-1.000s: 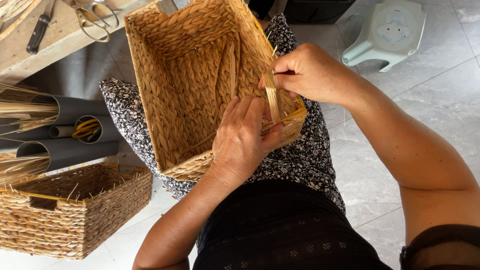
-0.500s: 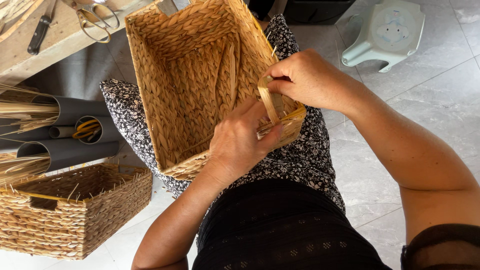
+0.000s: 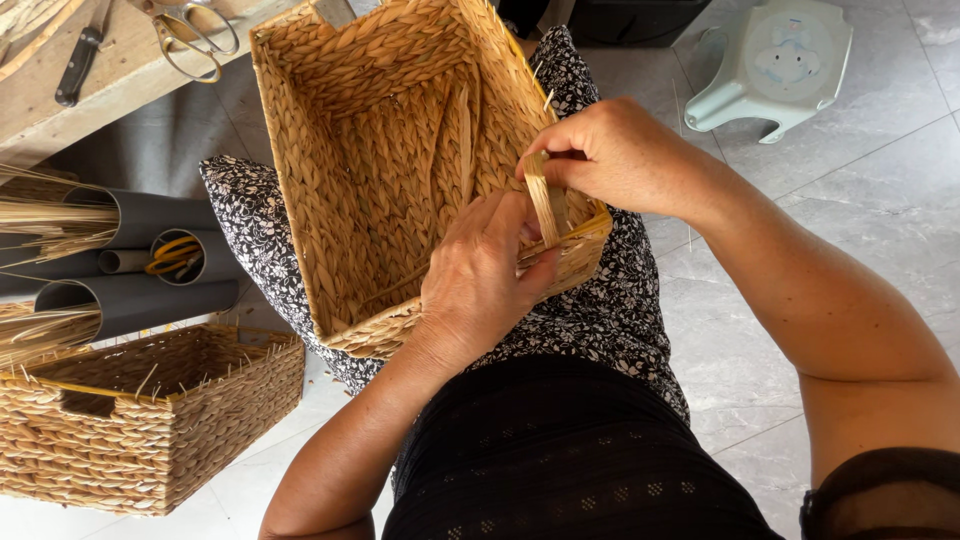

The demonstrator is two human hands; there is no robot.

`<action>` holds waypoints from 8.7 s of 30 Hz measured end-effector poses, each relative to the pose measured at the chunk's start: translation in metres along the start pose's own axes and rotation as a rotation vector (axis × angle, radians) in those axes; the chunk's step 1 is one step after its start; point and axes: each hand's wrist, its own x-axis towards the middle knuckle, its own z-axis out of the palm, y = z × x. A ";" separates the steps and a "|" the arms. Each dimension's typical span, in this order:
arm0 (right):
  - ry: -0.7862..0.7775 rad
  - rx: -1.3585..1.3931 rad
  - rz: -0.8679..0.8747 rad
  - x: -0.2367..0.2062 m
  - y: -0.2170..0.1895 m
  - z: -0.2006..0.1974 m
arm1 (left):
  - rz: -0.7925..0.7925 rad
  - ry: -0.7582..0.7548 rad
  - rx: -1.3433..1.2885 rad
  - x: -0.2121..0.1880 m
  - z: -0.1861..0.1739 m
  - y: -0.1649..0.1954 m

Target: The person sits on the floor with a water hyacinth basket on their lap and weaves a long split cane strip along the basket's rim, threading and tightening it around the edge. They briefly use scissors to trim the strip and continue tucking and securing the weave along the rim.

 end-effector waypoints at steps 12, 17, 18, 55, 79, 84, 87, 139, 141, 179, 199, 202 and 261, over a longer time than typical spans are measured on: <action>0.034 -0.028 -0.217 -0.035 -0.001 -0.014 | -0.144 -0.094 -0.287 -0.001 -0.005 -0.005; 0.337 -0.075 -0.622 -0.072 -0.006 0.000 | 0.015 0.005 -0.320 0.002 0.001 -0.015; 0.382 -0.118 -0.580 -0.079 -0.008 0.010 | 0.041 0.020 -0.317 0.002 0.002 -0.015; 0.532 0.448 -0.541 -0.105 -0.016 0.040 | 0.439 0.208 0.035 -0.008 -0.001 -0.011; 0.675 -0.216 -0.611 0.005 -0.024 0.014 | -0.221 -0.113 -0.213 -0.015 -0.021 -0.010; 0.305 0.233 -0.296 -0.018 -0.024 0.000 | -0.174 -0.144 -0.208 -0.016 -0.023 -0.012; 0.273 0.258 -0.188 -0.019 -0.020 0.003 | -0.019 0.009 -0.095 -0.016 -0.019 -0.010; 0.239 -0.035 -0.228 -0.025 -0.019 0.031 | -0.050 -0.046 0.015 -0.026 0.001 -0.014; 0.223 0.002 -0.205 -0.023 -0.015 0.031 | -0.042 -0.034 -0.005 -0.027 0.002 -0.014; 0.455 -0.041 -0.451 -0.086 -0.017 0.069 | -0.168 -0.128 -0.311 -0.022 -0.011 -0.029; 0.497 0.621 -0.439 -0.113 0.024 0.092 | -0.033 -0.030 -0.259 -0.027 -0.011 -0.024; 0.552 0.633 -0.447 -0.122 0.032 0.091 | 0.169 0.097 -0.221 -0.034 -0.013 -0.027; 0.038 -0.127 -0.080 -0.014 -0.008 0.026 | 0.052 0.079 -0.020 -0.024 0.007 -0.009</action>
